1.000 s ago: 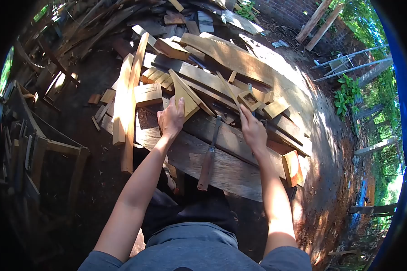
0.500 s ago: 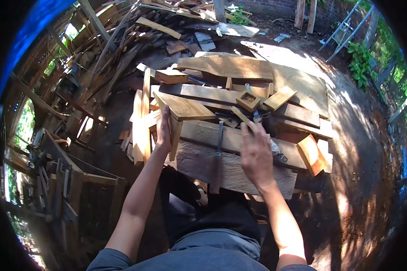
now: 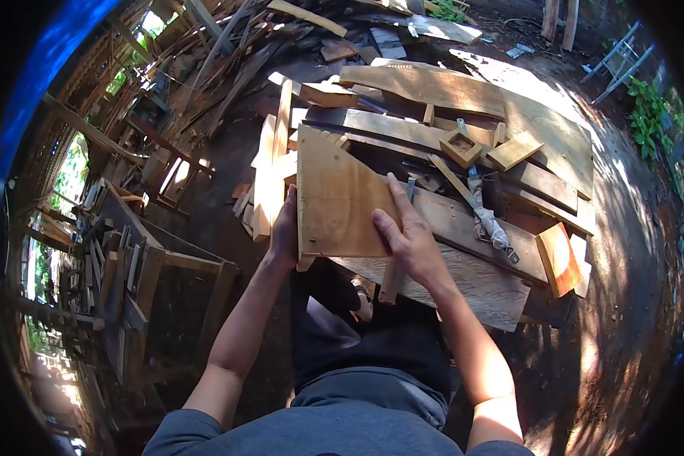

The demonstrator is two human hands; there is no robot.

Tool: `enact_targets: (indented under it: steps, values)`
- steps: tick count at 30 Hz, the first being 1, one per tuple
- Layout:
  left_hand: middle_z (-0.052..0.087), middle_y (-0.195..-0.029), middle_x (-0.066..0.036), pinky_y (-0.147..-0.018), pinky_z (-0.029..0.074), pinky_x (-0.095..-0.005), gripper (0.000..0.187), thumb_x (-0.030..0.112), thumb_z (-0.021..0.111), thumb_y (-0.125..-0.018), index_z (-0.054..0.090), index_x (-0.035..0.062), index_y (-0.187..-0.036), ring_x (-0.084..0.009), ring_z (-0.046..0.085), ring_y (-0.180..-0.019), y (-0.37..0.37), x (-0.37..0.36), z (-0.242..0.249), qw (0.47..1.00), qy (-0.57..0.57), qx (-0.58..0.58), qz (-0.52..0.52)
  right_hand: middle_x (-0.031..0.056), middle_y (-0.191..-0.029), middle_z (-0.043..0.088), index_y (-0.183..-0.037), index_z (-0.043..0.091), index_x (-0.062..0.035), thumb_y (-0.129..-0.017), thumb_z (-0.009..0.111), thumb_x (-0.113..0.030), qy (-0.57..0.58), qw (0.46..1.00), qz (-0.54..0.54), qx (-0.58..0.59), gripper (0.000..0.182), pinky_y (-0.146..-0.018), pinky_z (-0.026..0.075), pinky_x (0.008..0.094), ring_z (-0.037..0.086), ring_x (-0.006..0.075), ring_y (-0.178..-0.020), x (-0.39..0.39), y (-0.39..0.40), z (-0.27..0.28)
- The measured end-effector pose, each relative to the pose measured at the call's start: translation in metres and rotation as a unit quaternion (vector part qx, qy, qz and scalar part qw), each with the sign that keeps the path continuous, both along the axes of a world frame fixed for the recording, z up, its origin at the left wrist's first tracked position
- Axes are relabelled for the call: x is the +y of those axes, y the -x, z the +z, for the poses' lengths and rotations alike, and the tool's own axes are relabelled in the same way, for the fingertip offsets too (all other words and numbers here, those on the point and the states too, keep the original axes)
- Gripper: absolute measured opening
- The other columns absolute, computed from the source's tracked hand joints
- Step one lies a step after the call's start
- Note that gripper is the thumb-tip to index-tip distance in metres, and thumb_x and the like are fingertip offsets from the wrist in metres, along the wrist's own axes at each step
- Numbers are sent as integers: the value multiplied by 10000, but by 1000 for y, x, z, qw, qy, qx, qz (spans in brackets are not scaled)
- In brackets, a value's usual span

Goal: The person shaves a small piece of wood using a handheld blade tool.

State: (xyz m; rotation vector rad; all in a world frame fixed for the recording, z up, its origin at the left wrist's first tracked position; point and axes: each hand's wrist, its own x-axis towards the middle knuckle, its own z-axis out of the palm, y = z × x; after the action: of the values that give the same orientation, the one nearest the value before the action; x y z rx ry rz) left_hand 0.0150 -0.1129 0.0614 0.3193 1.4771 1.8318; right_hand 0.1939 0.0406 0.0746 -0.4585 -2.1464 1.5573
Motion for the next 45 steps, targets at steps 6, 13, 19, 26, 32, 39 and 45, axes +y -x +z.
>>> enact_targets:
  steps: [6, 13, 19, 26, 32, 39, 45]
  values:
    - [607, -1284, -121, -935, 511, -302, 577, 452, 488, -1026, 465, 15, -1401, -155, 620, -1115, -6, 4, 25, 990, 32, 94, -97, 172, -1598, 246, -1564, 218, -58, -1022, 507, -136, 337, 929, -64, 136, 618, -1192, 211, 329, 261, 247, -1465, -36, -11, -24]
    - [642, -1178, -86, -906, 492, -259, 497, 278, 638, -951, 513, 23, -1359, -128, 620, -1058, 14, 17, 45, 962, 92, 202, -161, 185, -1607, 191, -1592, 83, -138, -1000, 556, -190, 250, 968, -28, 8, 759, -1202, 195, 376, 201, 262, -1481, -70, -7, -39]
    - [646, -957, -21, -727, 487, -242, 444, 419, 487, -1039, 632, 11, -1136, -68, 588, -846, 46, 12, 39, 944, 186, 234, -137, 270, -1486, 345, -1432, 479, -75, -883, 661, -251, -326, 933, -98, -116, 605, -1103, 332, 495, 362, 408, -1355, -65, -22, -55]
    - [662, -1022, -37, -828, 492, -278, 481, 455, 488, -1030, 629, 13, -1156, -92, 593, -931, 49, 41, 39, 910, 291, 229, -189, 292, -1507, 309, -1395, 472, 29, -697, 591, 93, -231, 966, -46, -102, 710, -1153, 340, 456, 340, 438, -1391, -36, -38, -68]
    - [672, -1051, -111, -883, 496, -308, 573, 311, 671, -827, 575, -34, -1275, -165, 631, -988, 60, 83, 42, 822, 298, 341, -347, 267, -1496, 347, -1409, 459, 34, -687, 553, 143, -396, 890, -185, -133, 737, -1143, 368, 444, 387, 422, -1365, 44, -100, -42]
    - [694, -1085, -119, -893, 485, -300, 581, 350, 713, -795, 624, 47, -1282, -170, 639, -983, 78, 114, 32, 791, 307, 335, -410, 275, -1399, 472, -1371, 514, 10, -767, 561, 58, -415, 868, -174, -210, 607, -1117, 378, 442, 448, 406, -1315, 152, -126, -64]
    - [700, -1108, -180, -915, 489, -385, 595, 440, 667, -815, 633, 22, -1238, -306, 673, -1008, 68, 101, 36, 763, 355, 429, -330, 73, -1142, 595, -1316, 603, -111, -890, 633, -141, -472, 811, -237, -252, 428, -891, 465, 420, 564, 257, -1073, 87, -107, -69]
